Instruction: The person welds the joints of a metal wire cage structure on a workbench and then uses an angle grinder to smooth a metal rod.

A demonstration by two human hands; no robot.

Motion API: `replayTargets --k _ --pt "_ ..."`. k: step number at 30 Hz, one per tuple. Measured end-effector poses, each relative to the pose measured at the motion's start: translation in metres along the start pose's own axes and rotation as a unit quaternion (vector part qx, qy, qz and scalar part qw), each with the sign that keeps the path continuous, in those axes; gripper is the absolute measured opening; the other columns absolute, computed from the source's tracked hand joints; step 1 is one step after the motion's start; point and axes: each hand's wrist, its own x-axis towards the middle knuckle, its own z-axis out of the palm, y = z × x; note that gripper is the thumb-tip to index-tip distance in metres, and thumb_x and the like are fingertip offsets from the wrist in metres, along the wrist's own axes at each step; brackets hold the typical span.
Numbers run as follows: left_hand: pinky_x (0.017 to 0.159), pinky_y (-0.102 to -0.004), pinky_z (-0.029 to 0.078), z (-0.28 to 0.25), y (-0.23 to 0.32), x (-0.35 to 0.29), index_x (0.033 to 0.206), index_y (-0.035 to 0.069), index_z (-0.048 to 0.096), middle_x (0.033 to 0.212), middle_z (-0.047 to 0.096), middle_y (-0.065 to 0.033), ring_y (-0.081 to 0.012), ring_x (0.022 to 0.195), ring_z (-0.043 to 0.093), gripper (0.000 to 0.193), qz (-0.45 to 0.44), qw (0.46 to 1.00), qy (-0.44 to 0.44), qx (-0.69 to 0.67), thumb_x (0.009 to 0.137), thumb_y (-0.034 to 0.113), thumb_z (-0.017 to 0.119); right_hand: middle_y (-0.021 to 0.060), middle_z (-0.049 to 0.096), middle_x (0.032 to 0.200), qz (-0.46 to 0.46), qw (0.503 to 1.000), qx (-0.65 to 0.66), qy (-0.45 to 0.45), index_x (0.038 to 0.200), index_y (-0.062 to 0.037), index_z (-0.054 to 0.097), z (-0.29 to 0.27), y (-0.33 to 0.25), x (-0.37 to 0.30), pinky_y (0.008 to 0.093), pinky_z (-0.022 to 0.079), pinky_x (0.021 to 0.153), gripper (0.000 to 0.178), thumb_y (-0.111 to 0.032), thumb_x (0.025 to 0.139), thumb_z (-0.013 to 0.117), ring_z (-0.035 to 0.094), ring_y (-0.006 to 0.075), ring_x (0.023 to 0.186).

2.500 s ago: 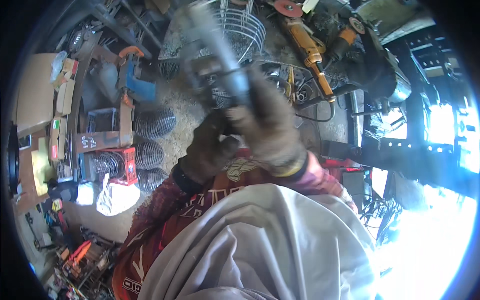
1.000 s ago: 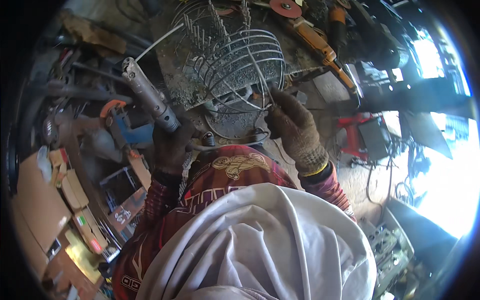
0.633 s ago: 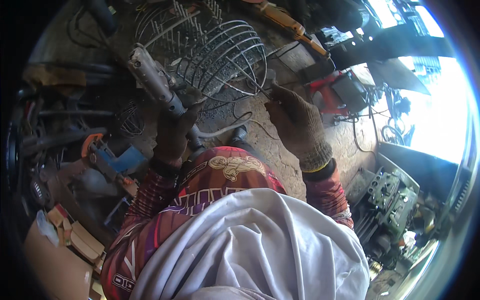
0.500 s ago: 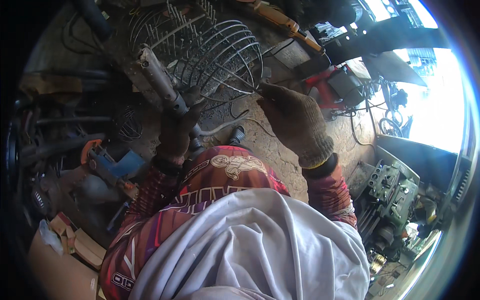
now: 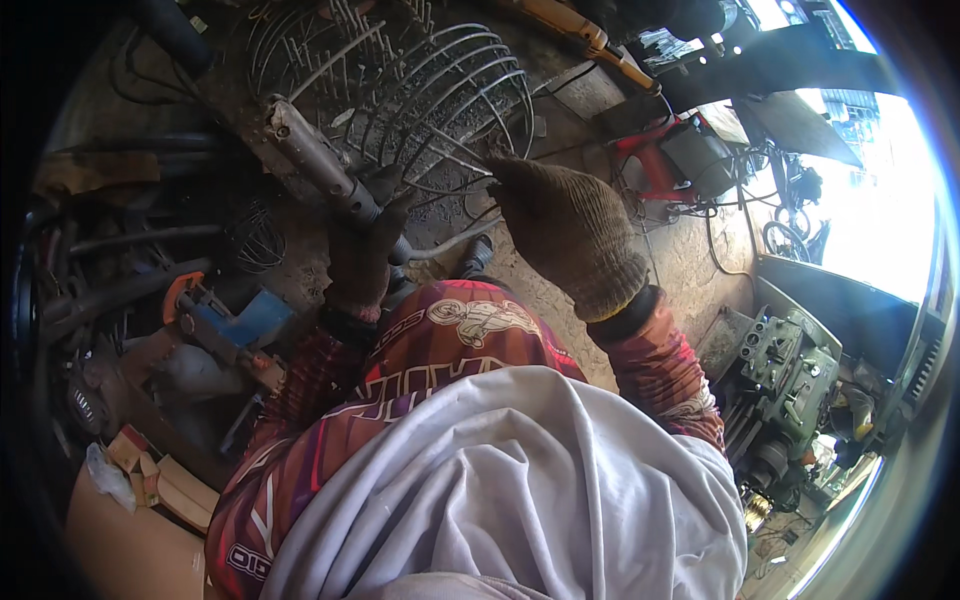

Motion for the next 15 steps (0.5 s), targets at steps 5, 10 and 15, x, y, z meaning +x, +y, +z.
replayTargets --k 5,10,15 --pt "0.095 -0.032 0.051 -0.001 0.007 -0.004 0.14 0.0 0.042 0.127 0.061 -0.0124 -0.0196 0.117 0.06 0.06 -0.066 0.998 0.016 0.002 0.088 0.005 0.072 0.0137 0.073 0.093 -0.004 1.0 0.015 0.016 0.116 -0.0122 0.072 0.01 0.002 -0.003 0.0385 0.058 0.07 0.029 -0.015 0.087 0.074 0.072 0.0315 0.082" --pt "0.09 -0.0311 0.052 0.005 0.006 -0.006 0.129 0.001 0.052 0.12 0.063 -0.0089 -0.0178 0.109 0.061 0.044 -0.019 0.999 0.038 -0.03 0.088 0.002 0.07 0.0138 0.073 0.091 -0.008 0.999 0.032 0.039 0.117 -0.0121 0.072 0.016 0.005 -0.004 0.0381 0.058 0.069 0.032 -0.014 0.085 0.076 0.073 0.0309 0.08" --pt "0.072 -0.0272 0.053 -0.001 0.002 -0.006 0.128 0.003 0.051 0.112 0.062 -0.006 -0.0115 0.089 0.062 0.047 -0.002 0.997 0.042 -0.068 0.088 0.007 0.073 0.0143 0.072 0.09 0.007 1.0 0.0 0.026 0.116 -0.0107 0.071 0.012 -0.003 -0.004 0.0379 0.058 0.068 0.032 -0.015 0.085 0.076 0.072 0.032 0.078"
